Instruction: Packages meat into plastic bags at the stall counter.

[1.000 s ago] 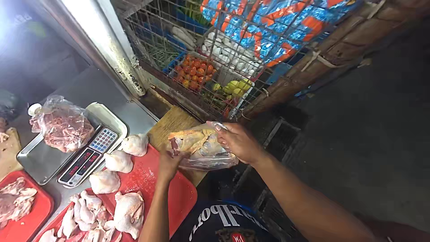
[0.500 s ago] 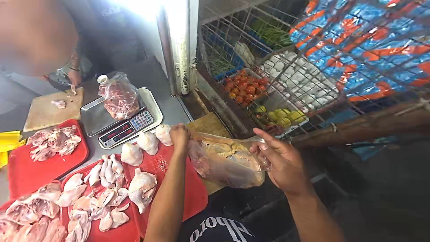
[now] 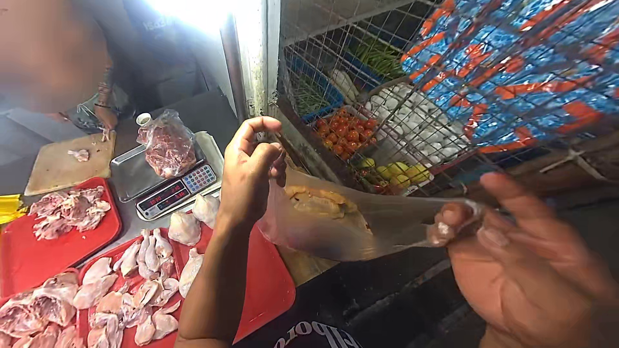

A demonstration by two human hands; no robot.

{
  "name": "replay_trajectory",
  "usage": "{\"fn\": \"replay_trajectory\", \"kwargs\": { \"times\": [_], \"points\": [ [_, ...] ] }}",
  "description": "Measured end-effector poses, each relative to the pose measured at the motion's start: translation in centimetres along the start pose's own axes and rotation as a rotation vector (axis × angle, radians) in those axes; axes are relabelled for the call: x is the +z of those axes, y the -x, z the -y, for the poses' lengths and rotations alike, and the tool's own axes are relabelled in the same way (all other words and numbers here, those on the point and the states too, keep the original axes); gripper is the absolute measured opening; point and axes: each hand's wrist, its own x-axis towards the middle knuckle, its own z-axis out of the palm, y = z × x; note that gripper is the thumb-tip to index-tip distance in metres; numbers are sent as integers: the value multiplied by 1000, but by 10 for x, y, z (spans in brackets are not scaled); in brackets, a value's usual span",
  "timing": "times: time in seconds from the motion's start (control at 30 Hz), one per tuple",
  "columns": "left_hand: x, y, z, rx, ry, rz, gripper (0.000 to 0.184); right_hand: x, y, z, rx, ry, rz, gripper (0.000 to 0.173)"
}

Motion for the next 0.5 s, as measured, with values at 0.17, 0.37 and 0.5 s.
{"fn": "replay_trajectory", "kwargs": {
  "times": [0.17, 0.37, 0.5],
  "points": [
    [-29, 21, 39, -183, -178, 42, 25, 20, 30, -52, 207, -30, -26, 53],
    [-110, 62, 77, -412, -179, -63, 30, 42, 50, -78, 364, -168, -9, 74],
    [-161, 46, 63, -496, -536, 104, 42, 44, 57, -72, 425, -119, 128, 69]
  ]
}}
